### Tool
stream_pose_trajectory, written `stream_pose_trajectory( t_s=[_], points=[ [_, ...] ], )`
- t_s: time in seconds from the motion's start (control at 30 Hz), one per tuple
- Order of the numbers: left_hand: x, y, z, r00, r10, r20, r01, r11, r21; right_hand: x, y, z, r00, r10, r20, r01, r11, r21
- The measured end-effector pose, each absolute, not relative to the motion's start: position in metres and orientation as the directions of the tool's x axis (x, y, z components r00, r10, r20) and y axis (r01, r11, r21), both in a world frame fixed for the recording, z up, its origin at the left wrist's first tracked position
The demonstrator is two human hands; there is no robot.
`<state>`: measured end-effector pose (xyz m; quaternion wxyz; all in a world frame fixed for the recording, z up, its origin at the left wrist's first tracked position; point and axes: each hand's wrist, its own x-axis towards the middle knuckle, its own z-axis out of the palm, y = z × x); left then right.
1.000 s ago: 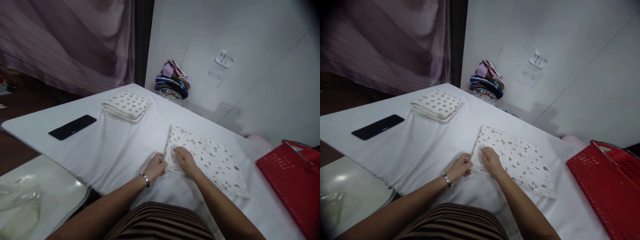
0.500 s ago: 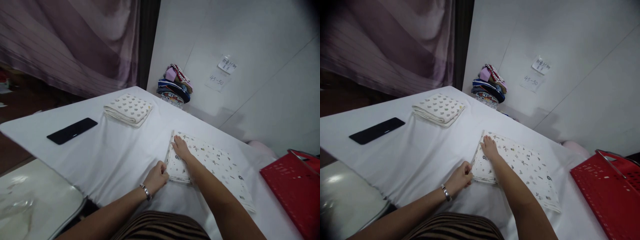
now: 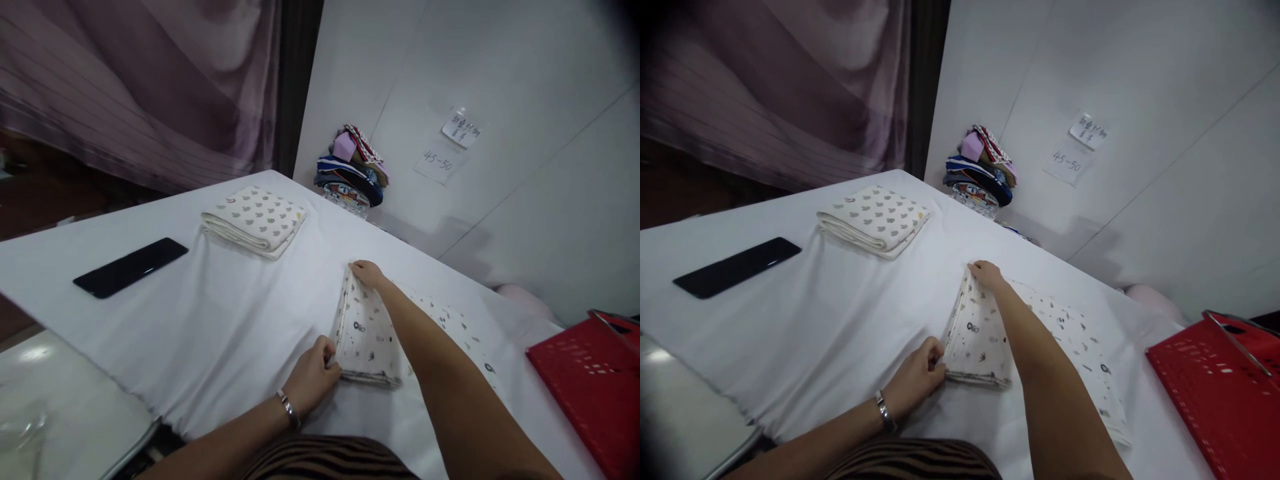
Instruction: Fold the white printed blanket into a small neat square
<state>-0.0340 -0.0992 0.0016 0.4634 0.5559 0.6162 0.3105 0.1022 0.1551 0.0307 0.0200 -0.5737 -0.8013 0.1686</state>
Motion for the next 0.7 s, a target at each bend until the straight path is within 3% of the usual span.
stream_pose_trajectory(
  t_s=[0.17,0.33,0.5,0.7],
  points=[
    [-0.034,-0.1,0.003,0.059,0.97,-0.236,0.418,0.191,0.888,0.093,0.165,0.031,-0.336,0.92,-0.204,0.926,0.282,-0.252],
    [-0.038,-0.1,0.008,0.079,0.966,-0.247,0.394,0.198,0.897,0.085,0.161,0.028,-0.286,0.955,-0.084,0.941,0.263,-0.21],
    [-0.062,-0.093,0.023,-0.025,0.979,-0.201,0.439,0.192,0.878,0.064,0.17,0.033,-0.255,0.966,0.038,0.945,0.258,-0.201],
    [-0.088,-0.083,0.024,-0.138,0.949,-0.284,0.53,0.312,0.788,0.037,0.177,0.02,-0.285,0.958,0.001,0.951,0.283,-0.128]
  ],
)
